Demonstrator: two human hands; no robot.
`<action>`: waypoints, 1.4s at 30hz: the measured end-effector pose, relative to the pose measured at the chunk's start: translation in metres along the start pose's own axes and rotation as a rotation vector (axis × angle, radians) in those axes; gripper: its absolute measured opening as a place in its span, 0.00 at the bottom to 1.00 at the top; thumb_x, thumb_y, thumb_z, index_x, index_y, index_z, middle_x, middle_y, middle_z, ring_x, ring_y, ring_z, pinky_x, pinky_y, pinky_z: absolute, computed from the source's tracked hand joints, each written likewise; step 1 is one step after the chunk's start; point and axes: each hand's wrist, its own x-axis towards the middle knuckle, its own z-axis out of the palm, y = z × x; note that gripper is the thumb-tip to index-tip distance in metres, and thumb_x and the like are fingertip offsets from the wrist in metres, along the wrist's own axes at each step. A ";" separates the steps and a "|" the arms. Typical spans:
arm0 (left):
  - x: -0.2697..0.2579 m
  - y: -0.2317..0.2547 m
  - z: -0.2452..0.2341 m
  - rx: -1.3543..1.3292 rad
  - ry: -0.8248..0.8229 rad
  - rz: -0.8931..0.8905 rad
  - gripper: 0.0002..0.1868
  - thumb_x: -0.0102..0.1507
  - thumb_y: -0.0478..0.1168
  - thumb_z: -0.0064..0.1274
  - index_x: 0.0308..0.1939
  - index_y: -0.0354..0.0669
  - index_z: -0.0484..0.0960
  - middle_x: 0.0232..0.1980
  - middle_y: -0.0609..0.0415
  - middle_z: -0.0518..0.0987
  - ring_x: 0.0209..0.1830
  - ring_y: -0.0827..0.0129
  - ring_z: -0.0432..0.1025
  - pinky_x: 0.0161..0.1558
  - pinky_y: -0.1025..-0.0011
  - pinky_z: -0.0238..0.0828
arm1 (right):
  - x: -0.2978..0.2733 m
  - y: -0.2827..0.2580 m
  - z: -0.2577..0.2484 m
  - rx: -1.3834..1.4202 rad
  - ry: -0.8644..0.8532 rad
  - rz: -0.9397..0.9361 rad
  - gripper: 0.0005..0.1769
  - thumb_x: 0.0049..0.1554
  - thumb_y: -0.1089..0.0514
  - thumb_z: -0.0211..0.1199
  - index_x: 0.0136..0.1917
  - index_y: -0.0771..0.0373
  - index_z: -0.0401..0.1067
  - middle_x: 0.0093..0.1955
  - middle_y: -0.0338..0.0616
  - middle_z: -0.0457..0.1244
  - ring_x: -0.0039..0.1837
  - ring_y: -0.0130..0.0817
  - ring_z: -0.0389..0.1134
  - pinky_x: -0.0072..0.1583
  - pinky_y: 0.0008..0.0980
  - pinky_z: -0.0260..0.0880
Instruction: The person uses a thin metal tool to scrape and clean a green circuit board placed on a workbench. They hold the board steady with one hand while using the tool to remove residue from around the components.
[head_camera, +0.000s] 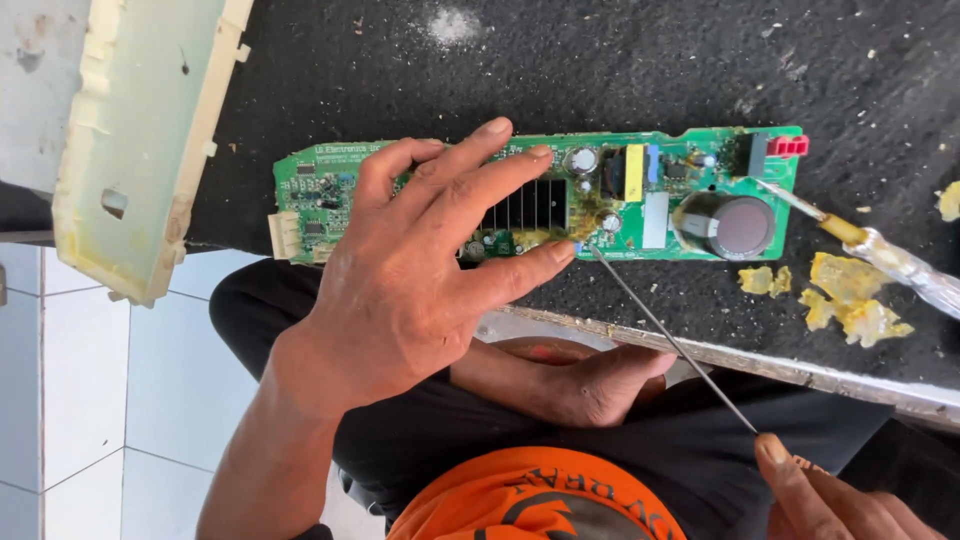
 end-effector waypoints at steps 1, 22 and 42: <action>0.000 0.000 0.000 -0.002 0.003 0.002 0.15 0.72 0.25 0.52 0.54 0.51 0.84 0.67 0.37 0.74 0.70 0.39 0.70 0.63 0.42 0.63 | 0.002 -0.002 -0.002 -0.004 0.001 0.002 0.33 0.53 0.64 0.68 0.71 0.46 0.75 0.61 0.42 0.72 0.57 0.38 0.74 0.58 0.35 0.72; 0.000 0.000 0.000 0.009 0.021 0.003 0.13 0.72 0.25 0.54 0.53 0.50 0.85 0.65 0.38 0.74 0.70 0.41 0.69 0.68 0.38 0.61 | 0.018 -0.003 -0.004 -0.067 0.140 -0.046 0.29 0.61 0.73 0.56 0.71 0.55 0.80 0.44 0.38 0.69 0.35 0.41 0.58 0.46 0.41 0.59; 0.001 0.000 0.000 -0.014 -0.007 -0.001 0.14 0.72 0.25 0.52 0.53 0.49 0.84 0.67 0.37 0.73 0.71 0.40 0.68 0.67 0.37 0.60 | 0.074 -0.049 -0.025 0.391 0.172 0.010 0.17 0.61 0.78 0.64 0.58 0.64 0.80 0.34 0.43 0.64 0.30 0.29 0.56 0.39 0.25 0.59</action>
